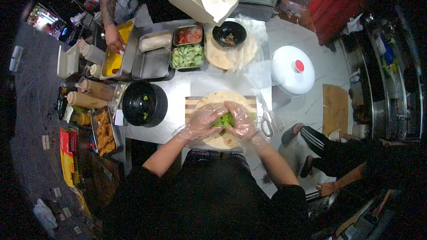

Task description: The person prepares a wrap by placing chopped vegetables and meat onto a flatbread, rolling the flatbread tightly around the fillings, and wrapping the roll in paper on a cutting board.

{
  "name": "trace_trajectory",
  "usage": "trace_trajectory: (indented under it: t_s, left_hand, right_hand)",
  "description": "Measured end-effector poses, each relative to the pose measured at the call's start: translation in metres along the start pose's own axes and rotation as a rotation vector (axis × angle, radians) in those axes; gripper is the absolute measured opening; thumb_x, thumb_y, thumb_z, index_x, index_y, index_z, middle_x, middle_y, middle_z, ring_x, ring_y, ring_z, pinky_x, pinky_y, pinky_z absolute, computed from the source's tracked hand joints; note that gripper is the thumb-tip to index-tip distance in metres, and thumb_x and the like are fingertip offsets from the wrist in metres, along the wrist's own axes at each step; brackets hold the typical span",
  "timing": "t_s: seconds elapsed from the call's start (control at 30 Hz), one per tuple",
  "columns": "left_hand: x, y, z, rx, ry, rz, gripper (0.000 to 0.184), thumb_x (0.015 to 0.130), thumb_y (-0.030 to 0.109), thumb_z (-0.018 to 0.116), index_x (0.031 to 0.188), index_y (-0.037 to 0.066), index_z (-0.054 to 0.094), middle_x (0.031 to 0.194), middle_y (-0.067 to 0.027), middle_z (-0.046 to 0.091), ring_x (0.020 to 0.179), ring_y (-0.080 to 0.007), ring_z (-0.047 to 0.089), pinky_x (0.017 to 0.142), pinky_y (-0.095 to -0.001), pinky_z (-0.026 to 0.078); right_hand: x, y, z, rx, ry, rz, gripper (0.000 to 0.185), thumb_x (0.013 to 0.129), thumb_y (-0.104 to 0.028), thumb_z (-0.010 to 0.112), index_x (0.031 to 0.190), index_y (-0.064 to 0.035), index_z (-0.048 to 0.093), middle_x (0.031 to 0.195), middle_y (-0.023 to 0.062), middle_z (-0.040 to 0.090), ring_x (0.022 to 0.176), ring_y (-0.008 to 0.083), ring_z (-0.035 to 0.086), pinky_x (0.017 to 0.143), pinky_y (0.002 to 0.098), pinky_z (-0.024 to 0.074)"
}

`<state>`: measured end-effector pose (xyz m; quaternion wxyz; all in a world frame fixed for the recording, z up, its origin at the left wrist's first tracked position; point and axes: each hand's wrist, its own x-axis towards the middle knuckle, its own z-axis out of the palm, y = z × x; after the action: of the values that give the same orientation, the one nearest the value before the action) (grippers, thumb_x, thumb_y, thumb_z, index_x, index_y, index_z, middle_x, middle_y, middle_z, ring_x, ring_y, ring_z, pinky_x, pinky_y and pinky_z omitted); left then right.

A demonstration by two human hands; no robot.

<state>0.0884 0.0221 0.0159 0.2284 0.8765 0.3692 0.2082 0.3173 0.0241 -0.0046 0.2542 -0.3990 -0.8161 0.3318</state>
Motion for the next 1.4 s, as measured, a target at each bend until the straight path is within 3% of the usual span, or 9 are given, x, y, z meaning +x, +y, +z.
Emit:
trace_trajectory:
  t_s: [0.27, 0.33, 0.53, 0.67, 0.83, 0.9, 1.2, 1.3, 1.4]
  left_hand:
    - [-0.006, -0.005, 0.02, -0.018, 0.033, 0.068, 0.057, 0.085, 0.028, 0.066, 0.139, 0.017, 0.05, 0.143, -0.0111, 0.048, 0.132, -0.0311, 0.045, 0.113, -0.0455, 0.035]
    - [-0.008, -0.007, 0.021, -0.004, 0.099, 0.147, 0.055, 0.086, 0.029, 0.065, 0.138, 0.018, 0.051, 0.144, -0.0099, 0.048, 0.133, -0.03, 0.044, 0.113, -0.0458, 0.034]
    - [-0.007, -0.01, 0.025, 0.193, -0.089, 0.171, 0.045, 0.087, 0.031, 0.064, 0.13, 0.021, 0.06, 0.145, -0.0058, 0.047, 0.135, -0.0281, 0.043, 0.115, -0.0473, 0.031]
    - [-0.012, -0.006, 0.019, 0.002, 0.072, 0.119, 0.059, 0.083, 0.037, 0.069, 0.136, 0.017, 0.052, 0.146, -0.0095, 0.046, 0.134, -0.0313, 0.043, 0.113, -0.0479, 0.033]
    - [0.001, -0.011, 0.005, -0.185, 0.054, -0.048, 0.086, 0.078, 0.052, 0.073, 0.144, 0.01, 0.039, 0.147, -0.018, 0.042, 0.132, -0.0367, 0.044, 0.112, -0.0474, 0.033]
    - [0.005, -0.019, 0.013, -0.151, -0.148, -0.073, 0.094, 0.077, 0.055, 0.072, 0.147, 0.007, 0.034, 0.145, -0.0205, 0.043, 0.13, -0.0382, 0.045, 0.111, -0.0456, 0.035]
    - [0.002, -0.028, 0.034, -0.161, -0.138, -0.101, 0.085, 0.078, 0.047, 0.075, 0.145, 0.012, 0.036, 0.136, -0.0189, 0.051, 0.125, -0.0384, 0.05, 0.108, -0.0459, 0.04]
    - [0.0, -0.031, 0.037, -0.18, -0.112, -0.076, 0.087, 0.078, 0.048, 0.075, 0.147, 0.013, 0.034, 0.139, -0.0182, 0.049, 0.126, -0.0363, 0.05, 0.108, -0.0438, 0.04]
    - [-0.001, -0.034, 0.029, -0.258, -0.141, -0.107, 0.098, 0.074, 0.055, 0.076, 0.149, 0.012, 0.031, 0.146, -0.0176, 0.044, 0.132, -0.0359, 0.045, 0.111, -0.0449, 0.036]
  right_hand:
    - [0.01, -0.001, 0.01, -0.109, -0.065, 0.25, 0.083, 0.068, -0.022, 0.07, 0.144, -0.0076, 0.04, 0.14, 0.0205, 0.046, 0.133, 0.0369, 0.041, 0.114, 0.0457, 0.0292]
    - [0.01, -0.003, 0.003, 0.09, 0.037, 0.184, 0.076, 0.068, -0.019, 0.069, 0.139, -0.0056, 0.046, 0.135, 0.0201, 0.052, 0.127, 0.0364, 0.048, 0.109, 0.0442, 0.0364]
    - [0.001, -0.003, -0.011, 0.417, 0.059, 0.173, 0.069, 0.074, -0.02, 0.066, 0.139, -0.0071, 0.045, 0.136, 0.0164, 0.05, 0.129, 0.0333, 0.046, 0.112, 0.043, 0.0341]
    - [-0.008, -0.01, -0.026, 0.361, 0.068, 0.227, 0.071, 0.076, -0.029, 0.068, 0.14, -0.0064, 0.044, 0.138, 0.0179, 0.048, 0.131, 0.0343, 0.043, 0.113, 0.0434, 0.0329]
    - [-0.001, -0.015, -0.021, -0.331, -0.148, 0.023, 0.083, 0.077, -0.054, 0.071, 0.141, -0.0088, 0.045, 0.143, 0.0181, 0.042, 0.133, 0.0361, 0.041, 0.112, 0.0463, 0.0336]
    - [0.003, -0.003, -0.008, -0.33, -0.183, 0.011, 0.083, 0.076, -0.054, 0.073, 0.141, -0.0112, 0.045, 0.144, 0.0169, 0.042, 0.133, 0.0353, 0.041, 0.112, 0.0459, 0.0334]
    - [-0.002, 0.033, 0.014, -0.266, -0.313, 0.062, 0.082, 0.074, -0.05, 0.076, 0.141, -0.0147, 0.045, 0.143, 0.0143, 0.045, 0.135, 0.0328, 0.041, 0.116, 0.0432, 0.0305]
    - [0.0, 0.03, 0.012, -0.265, -0.364, 0.082, 0.083, 0.074, -0.049, 0.077, 0.142, -0.0135, 0.044, 0.143, 0.0151, 0.045, 0.135, 0.0325, 0.04, 0.116, 0.0426, 0.0292]
    - [0.006, 0.0, -0.015, -0.271, -0.241, -0.005, 0.076, 0.075, -0.047, 0.078, 0.132, -0.0042, 0.051, 0.133, 0.0162, 0.053, 0.124, 0.0354, 0.05, 0.109, 0.0463, 0.0369]
